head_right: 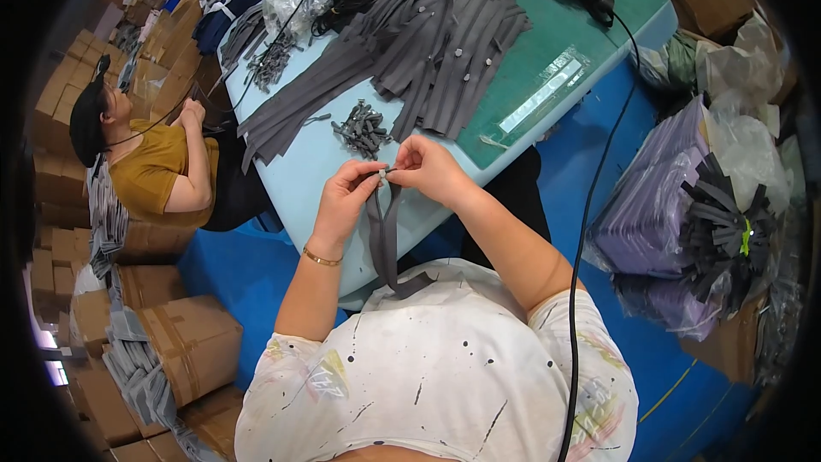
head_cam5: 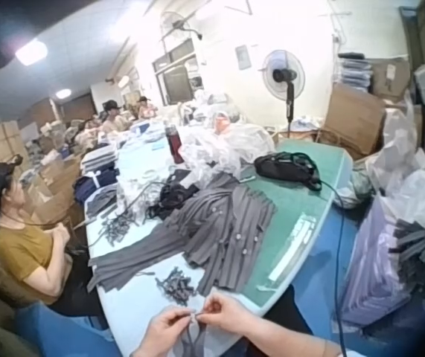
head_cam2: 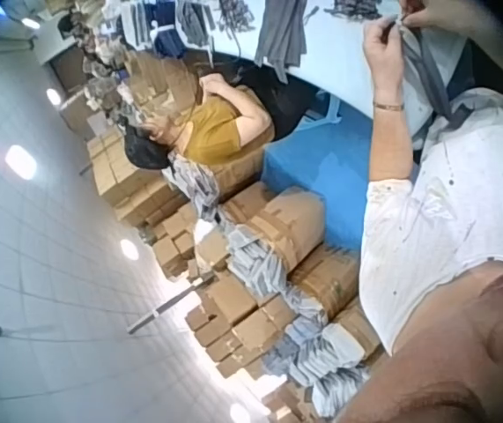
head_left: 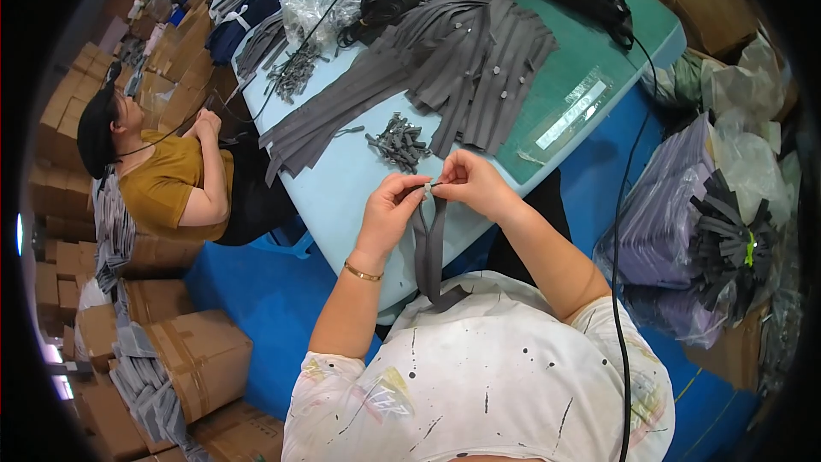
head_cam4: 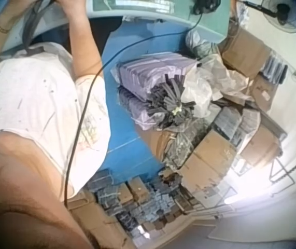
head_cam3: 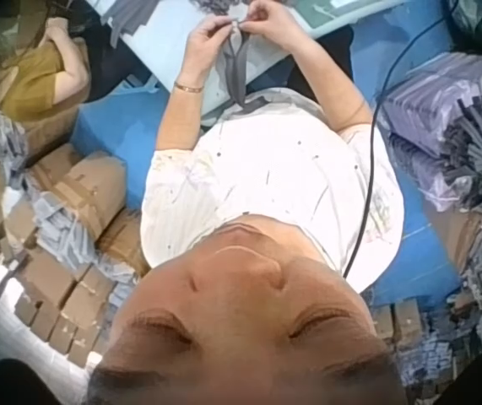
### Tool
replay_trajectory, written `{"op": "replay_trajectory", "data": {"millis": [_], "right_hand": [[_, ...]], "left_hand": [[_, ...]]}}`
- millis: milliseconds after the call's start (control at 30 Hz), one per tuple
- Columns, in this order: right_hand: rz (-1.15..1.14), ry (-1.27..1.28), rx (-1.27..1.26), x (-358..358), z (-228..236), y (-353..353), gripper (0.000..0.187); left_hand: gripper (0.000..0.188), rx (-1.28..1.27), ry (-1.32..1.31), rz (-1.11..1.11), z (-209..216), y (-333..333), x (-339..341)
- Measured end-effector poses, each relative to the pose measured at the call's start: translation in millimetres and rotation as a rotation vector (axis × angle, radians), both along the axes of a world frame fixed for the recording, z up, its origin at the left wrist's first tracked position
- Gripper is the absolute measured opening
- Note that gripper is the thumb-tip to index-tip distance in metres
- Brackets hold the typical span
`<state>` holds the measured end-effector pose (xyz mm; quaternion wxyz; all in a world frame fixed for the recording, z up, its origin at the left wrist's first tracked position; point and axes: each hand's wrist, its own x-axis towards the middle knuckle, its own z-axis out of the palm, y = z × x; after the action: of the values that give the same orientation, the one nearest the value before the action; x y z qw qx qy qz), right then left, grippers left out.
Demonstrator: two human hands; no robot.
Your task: Manually attaching metal sliders to zipper tapes in a production workshop.
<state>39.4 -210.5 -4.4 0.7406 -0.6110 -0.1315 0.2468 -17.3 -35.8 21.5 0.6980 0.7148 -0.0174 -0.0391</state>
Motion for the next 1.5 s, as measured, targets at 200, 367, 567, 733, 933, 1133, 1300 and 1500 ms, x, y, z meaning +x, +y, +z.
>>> {"op": "replay_trajectory", "data": {"millis": [200, 367, 567, 733, 933, 1133, 1300, 1500], "right_hand": [[0.038, -0.079, 0.057, 0, -3, -2, 0.022], [0.035, -0.058, 0.037, 1, -4, -3, 0.025], [0.069, -0.071, -0.054, -1, 5, -3, 0.028], [0.053, -0.061, -0.069, 1, 4, -3, 0.027], [0.04, -0.078, -0.078, 4, 9, -4, 0.027], [0.041, -0.155, -0.097, 1, 12, -4, 0.025], [0.046, -0.121, -0.122, -5, 7, -7, 0.026], [0.047, -0.106, -0.124, -6, 10, -5, 0.026]], "left_hand": [[0.022, -0.211, 0.041, 0.02, -4, -4, 1], [0.014, -0.275, 0.156, 0.046, -7, 2, 0], [0.014, -0.252, 0.244, 0.037, -7, 4, -1], [0.016, -0.243, 0.216, 0.033, -12, 3, 2], [0.016, -0.232, 0.206, 0.027, -7, 0, 6], [0.017, -0.039, 0.248, -0.056, -11, 4, 0], [0.017, -0.041, 0.247, -0.06, -22, 3, -1], [0.018, -0.043, 0.247, -0.084, -13, 4, -3]]}}
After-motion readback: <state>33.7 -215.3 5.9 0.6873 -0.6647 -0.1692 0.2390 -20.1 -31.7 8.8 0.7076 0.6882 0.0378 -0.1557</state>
